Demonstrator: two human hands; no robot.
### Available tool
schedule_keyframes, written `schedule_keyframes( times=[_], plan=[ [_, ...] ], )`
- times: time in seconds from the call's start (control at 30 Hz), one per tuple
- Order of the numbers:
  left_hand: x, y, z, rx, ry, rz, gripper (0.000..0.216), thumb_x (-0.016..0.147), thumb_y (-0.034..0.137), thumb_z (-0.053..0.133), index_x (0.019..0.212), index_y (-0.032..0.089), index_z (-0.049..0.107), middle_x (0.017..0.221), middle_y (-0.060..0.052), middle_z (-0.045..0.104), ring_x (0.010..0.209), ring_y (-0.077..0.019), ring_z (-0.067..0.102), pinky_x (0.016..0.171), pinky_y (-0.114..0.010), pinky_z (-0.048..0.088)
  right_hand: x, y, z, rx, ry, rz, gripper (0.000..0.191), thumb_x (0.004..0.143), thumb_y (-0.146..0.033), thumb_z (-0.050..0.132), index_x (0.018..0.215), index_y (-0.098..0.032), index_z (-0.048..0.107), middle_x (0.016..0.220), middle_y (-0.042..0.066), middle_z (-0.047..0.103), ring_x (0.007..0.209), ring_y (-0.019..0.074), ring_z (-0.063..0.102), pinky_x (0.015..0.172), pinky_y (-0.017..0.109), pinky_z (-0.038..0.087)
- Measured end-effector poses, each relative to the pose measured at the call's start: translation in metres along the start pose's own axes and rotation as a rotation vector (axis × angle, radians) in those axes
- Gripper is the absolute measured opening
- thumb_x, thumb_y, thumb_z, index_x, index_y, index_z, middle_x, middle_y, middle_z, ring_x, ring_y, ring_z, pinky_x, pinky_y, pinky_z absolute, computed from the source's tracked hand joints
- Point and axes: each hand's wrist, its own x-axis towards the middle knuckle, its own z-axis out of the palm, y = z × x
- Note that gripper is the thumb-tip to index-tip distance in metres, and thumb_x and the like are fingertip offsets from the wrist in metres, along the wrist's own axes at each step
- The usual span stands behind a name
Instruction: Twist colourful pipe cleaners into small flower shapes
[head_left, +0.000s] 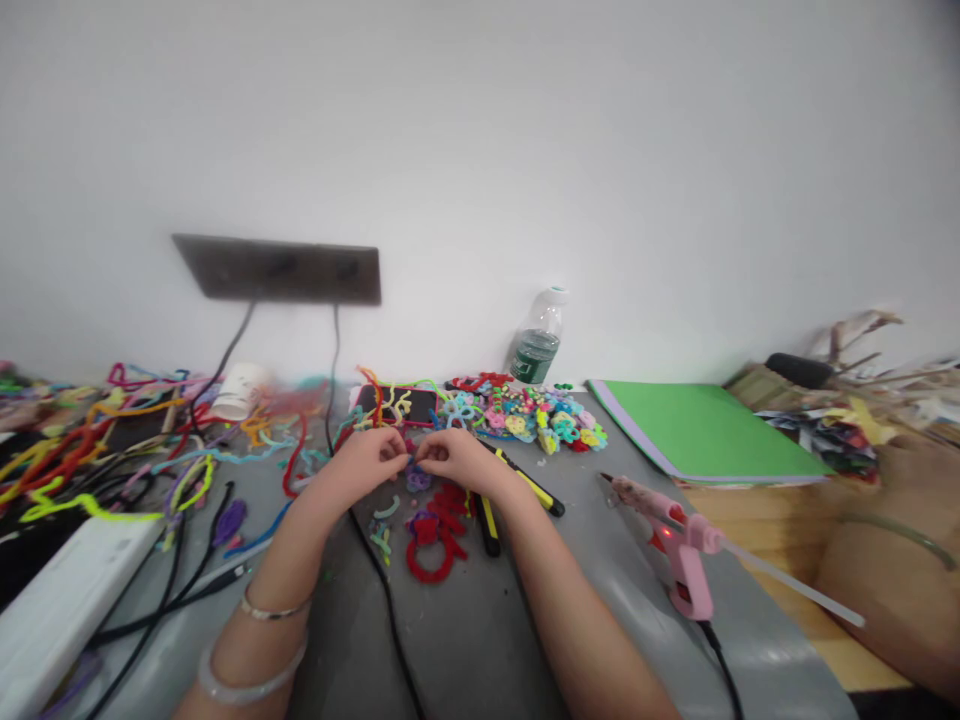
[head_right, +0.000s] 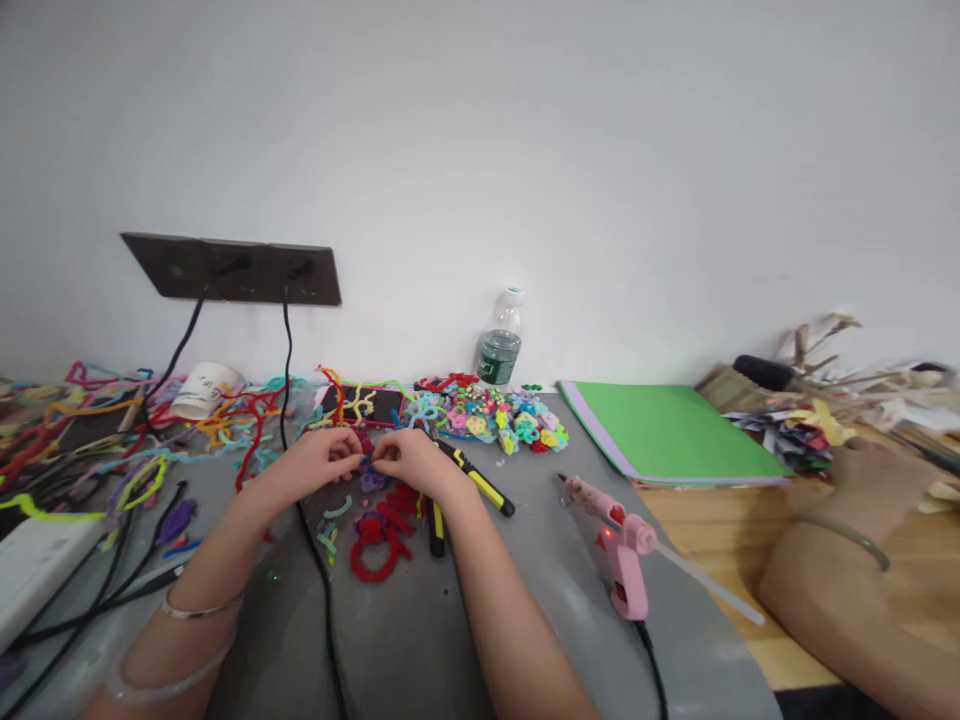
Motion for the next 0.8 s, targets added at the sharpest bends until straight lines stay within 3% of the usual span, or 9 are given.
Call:
schedule_keyframes(
  times=[0.1, 0.2, 0.43, 0.6, 0.8],
  plan=[
    [-0.002, -0.001, 0.004, 0.037, -0.078, 0.068, 0.013, 0.06, 0.018, 0.07, 0.072, 0.022, 0.068, 0.06, 0.001, 0.067, 0.054, -0.0177, 0.059, 0.051, -0.024, 0.04, -0.001, 0.0, -0.003, 0.021, -0.015, -0.01, 0.01, 0.074, -0.01, 0.063, 0.073, -0.016, 0.07, 0.058, -0.004, 0.059, 0.054, 0.0097, 0.049, 0.054, 0.02, 0.037],
    [-0.003, -0.003, 0.01, 0.079, -0.064, 0.069, 0.023, 0.058, 0.013, 0.07, 0.078, 0.023, 0.066, 0.055, 0.005, 0.061, 0.05, -0.0164, 0.054, 0.049, -0.024, 0.035, -0.004, -0.003, -0.007, 0.044, -0.033, 0.002, 0.012, 0.078, -0.012, 0.058, 0.074, -0.016, 0.068, 0.06, -0.002, 0.061, 0.053, 0.0106, 0.051, 0.053, 0.021, 0.038],
    [-0.002, -0.006, 0.013, 0.156, -0.089, 0.06, 0.025, 0.064, 0.019, 0.068, 0.088, 0.022, 0.068, 0.064, 0.002, 0.062, 0.059, -0.018, 0.056, 0.055, -0.025, 0.036, -0.01, -0.01, -0.017, 0.165, -0.044, 0.045, 0.016, 0.085, -0.019, 0.049, 0.072, -0.02, 0.057, 0.058, -0.003, 0.056, 0.052, 0.0123, 0.054, 0.051, 0.023, 0.042],
    [0.001, 0.007, 0.009, 0.134, -0.007, 0.128, 0.012, 0.068, 0.025, 0.065, 0.078, 0.019, 0.069, 0.068, 0.0, 0.063, 0.06, -0.0167, 0.052, 0.057, -0.026, 0.037, -0.008, -0.014, -0.021, 0.175, 0.106, -0.082, 0.019, 0.089, -0.026, 0.048, 0.072, -0.02, 0.053, 0.062, -0.003, 0.052, 0.056, 0.0124, 0.049, 0.054, 0.024, 0.037],
    [0.004, 0.015, 0.006, -0.175, 0.09, 0.075, 0.026, 0.072, 0.037, 0.069, 0.086, 0.016, 0.069, 0.068, 0.0, 0.064, 0.059, -0.0155, 0.055, 0.057, -0.025, 0.04, -0.004, -0.022, -0.018, 0.315, 0.254, -0.149, 0.022, 0.088, -0.041, 0.057, 0.086, -0.019, 0.055, 0.075, -0.001, 0.053, 0.064, 0.0121, 0.048, 0.06, 0.025, 0.039]
  ],
)
